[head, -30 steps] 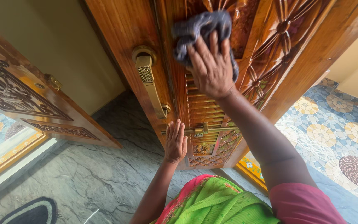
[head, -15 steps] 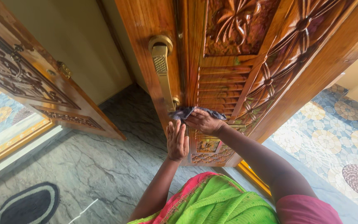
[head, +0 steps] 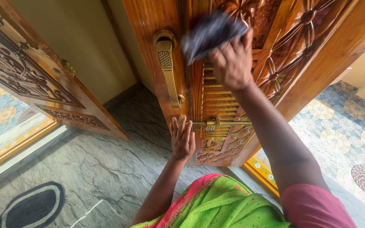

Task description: The person wipes the surface of a wooden door with a dark cloth, moving the cloth across the carved panels and around the handle. The person repeatedly rubs the same areas of the door throughout the clip.

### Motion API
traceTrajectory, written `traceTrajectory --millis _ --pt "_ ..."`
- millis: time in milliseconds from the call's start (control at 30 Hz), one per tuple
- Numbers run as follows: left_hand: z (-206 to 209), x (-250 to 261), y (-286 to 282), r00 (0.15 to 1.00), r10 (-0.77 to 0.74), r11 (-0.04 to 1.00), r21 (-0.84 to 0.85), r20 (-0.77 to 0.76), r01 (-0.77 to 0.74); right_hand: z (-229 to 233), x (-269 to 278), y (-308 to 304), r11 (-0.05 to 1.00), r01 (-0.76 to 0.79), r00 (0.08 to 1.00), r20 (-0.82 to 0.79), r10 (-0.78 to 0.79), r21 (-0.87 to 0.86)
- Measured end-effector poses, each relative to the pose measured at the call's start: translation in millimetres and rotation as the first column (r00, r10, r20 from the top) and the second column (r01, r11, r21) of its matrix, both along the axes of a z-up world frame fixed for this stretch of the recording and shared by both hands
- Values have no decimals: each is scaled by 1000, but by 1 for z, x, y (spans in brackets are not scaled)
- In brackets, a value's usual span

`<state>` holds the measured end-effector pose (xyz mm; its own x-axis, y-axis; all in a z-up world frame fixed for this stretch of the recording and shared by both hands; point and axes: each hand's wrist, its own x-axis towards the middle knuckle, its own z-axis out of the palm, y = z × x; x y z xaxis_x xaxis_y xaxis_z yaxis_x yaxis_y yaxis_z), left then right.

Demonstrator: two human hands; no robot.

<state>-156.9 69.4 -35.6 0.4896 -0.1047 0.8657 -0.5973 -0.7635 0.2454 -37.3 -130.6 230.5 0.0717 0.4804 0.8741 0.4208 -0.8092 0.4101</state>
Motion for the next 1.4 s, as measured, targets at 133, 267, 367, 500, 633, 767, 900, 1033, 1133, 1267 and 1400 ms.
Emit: traceTrajectory --millis 133,267,367,500,633,767,900,1033,1133,1267,1400 --pt "13 1 -7 1000 -18 999 -44 17 19 -4 8 3 1000 18 987 -160 -14 26" --pt "15 6 -13 996 -84 991 -102 -4 83 -87 8 8 950 -308 901 -333 278 -41" --pt "7 5 -19 988 -148 980 -139 -32 142 -171 0 14 936 -302 774 -620 128 -183" --pt "-9 10 -32 968 -207 970 -157 -141 185 -245 -21 11 893 -422 703 -679 211 -159" --pt "-25 13 -49 959 -219 940 -303 -180 158 -253 -31 11 908 -353 526 -850 -5 -224" --pt "-32 19 -55 966 -172 943 -315 -191 106 -239 -53 7 916 -400 571 -786 236 -15" --pt "-31 28 -58 964 -109 980 -186 -244 64 -237 -81 -10 928 -323 631 -689 357 186" --pt "-32 51 -79 948 17 991 -124 -317 -59 -242 -71 -43 893 -242 798 -445 406 380" --pt "-35 73 -90 945 167 986 46 -280 -160 -246 -31 -76 922 -27 936 -313 159 387" --pt "-11 105 -82 967 214 949 263 -135 -173 -253 10 -114 932 180 962 -253 -101 313" --pt "60 119 -79 964 83 952 266 251 -151 -269 20 -120 937 149 977 -195 -90 316"
